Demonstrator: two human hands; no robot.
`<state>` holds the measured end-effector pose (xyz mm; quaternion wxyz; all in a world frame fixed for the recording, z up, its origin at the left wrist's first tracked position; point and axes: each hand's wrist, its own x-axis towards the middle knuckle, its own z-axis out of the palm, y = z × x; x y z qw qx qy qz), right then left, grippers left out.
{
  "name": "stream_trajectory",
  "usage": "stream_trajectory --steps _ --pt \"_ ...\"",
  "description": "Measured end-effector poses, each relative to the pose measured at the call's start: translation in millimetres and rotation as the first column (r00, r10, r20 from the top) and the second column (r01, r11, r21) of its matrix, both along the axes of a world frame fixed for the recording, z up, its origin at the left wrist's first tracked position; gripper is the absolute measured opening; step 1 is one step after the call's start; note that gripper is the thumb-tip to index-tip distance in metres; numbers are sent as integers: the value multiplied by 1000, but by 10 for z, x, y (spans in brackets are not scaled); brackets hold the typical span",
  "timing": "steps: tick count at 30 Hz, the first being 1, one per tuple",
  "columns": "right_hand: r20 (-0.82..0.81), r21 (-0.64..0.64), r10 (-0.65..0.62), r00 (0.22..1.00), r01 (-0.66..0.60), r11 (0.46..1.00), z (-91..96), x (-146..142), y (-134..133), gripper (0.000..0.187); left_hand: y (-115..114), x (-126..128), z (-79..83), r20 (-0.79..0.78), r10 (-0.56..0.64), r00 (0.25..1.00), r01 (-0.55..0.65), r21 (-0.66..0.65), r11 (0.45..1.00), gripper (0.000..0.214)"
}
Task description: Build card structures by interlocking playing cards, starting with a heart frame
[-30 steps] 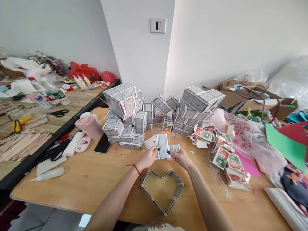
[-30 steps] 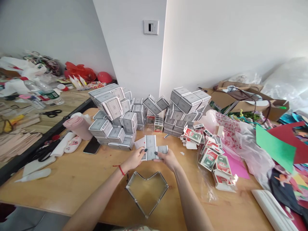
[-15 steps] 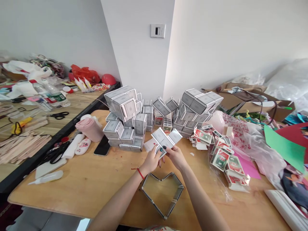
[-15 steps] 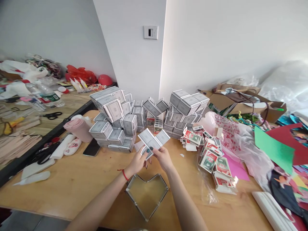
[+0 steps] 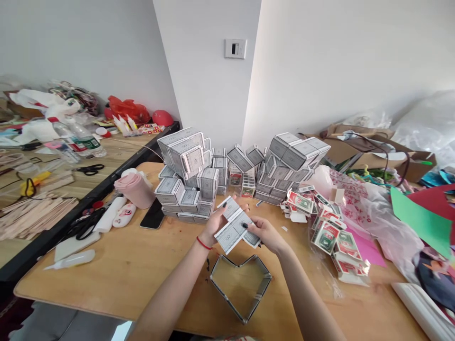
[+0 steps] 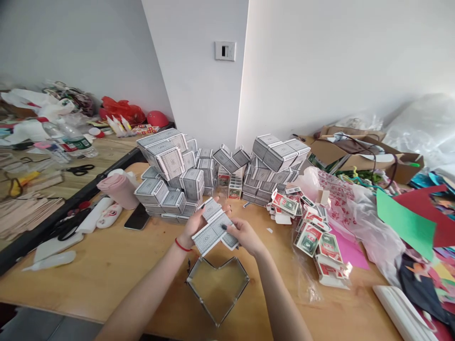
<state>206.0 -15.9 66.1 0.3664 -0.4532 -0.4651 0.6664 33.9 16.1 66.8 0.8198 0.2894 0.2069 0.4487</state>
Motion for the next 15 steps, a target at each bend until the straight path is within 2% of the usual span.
stream_trajectory --steps 3,7,10,15 --pt "-28 -8 13 1000 -13 1000 0 -42 -69 32 -3 46 122 91 112 990 -108 -45 993 43" --pt "-116 -63 60 991 -68 996 31 -60 -166 32 -16 79 169 111 249 962 -235 -121 964 33" --pt "-144 -94 6 990 -20 995 24 -130 -230 33 -33 99 192 95 344 934 -335 -96 937 32" --pt "-150 -166 -21 989 -4 986 -66 -306 -343 40 -29 134 239 157 354 922 -345 -78 935 36"
